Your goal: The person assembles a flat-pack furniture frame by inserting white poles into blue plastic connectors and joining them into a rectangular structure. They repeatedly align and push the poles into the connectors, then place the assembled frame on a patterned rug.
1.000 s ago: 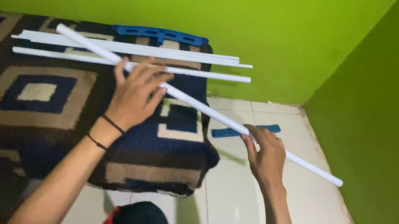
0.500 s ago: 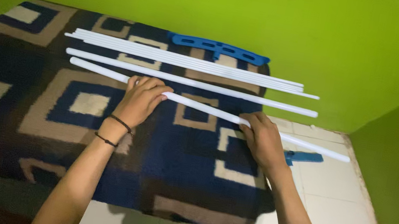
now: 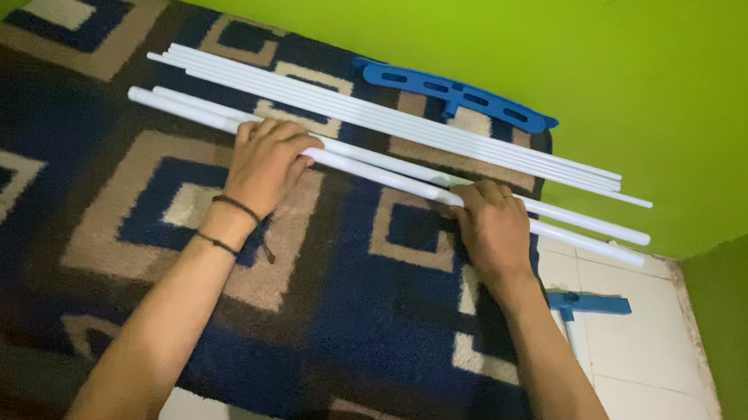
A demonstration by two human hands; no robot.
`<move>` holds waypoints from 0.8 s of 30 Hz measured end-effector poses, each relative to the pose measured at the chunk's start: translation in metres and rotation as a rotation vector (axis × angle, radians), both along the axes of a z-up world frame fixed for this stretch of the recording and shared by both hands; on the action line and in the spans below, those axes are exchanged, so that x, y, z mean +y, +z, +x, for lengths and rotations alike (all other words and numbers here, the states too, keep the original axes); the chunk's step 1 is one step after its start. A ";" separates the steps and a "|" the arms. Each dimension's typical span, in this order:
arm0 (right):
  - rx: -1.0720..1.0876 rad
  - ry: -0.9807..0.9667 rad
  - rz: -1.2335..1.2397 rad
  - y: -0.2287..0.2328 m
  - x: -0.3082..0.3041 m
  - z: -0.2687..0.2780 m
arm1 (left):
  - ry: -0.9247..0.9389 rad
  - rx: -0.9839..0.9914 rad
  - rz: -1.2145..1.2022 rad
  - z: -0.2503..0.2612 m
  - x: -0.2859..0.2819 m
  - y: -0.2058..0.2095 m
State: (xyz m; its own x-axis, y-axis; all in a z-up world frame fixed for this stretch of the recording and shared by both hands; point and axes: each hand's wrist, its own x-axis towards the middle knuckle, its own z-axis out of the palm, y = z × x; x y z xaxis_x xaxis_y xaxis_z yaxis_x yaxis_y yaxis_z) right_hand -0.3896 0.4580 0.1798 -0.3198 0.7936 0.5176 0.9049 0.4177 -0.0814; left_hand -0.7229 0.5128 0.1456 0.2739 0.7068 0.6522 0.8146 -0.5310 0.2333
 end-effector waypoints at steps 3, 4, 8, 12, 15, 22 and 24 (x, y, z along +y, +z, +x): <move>0.032 -0.009 0.009 -0.002 0.007 -0.003 | -0.028 0.026 0.031 -0.001 0.009 0.003; 0.039 -0.019 0.010 -0.002 0.010 -0.005 | -0.038 0.014 0.014 -0.002 0.010 0.004; 0.042 0.001 0.045 -0.004 0.014 -0.007 | -0.068 -0.044 -0.031 -0.004 0.012 0.004; 0.099 0.028 0.080 -0.009 0.015 -0.007 | -0.055 -0.040 -0.016 -0.001 0.015 0.001; 0.134 0.028 0.087 -0.013 0.016 -0.007 | -0.059 -0.024 0.021 0.001 0.012 -0.001; 0.170 -0.034 0.042 -0.013 0.015 -0.008 | -0.086 -0.006 0.050 0.010 0.007 -0.002; 0.173 -0.043 0.050 -0.009 0.011 -0.008 | -0.085 0.010 0.098 0.011 0.005 -0.002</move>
State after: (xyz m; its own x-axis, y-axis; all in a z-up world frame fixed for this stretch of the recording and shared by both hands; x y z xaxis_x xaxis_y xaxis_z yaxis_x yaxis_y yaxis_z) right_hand -0.3975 0.4693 0.1706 -0.1891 0.7765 0.6011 0.8960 0.3868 -0.2179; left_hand -0.7120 0.5175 0.1436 0.3369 0.6139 0.7139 0.7679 -0.6179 0.1690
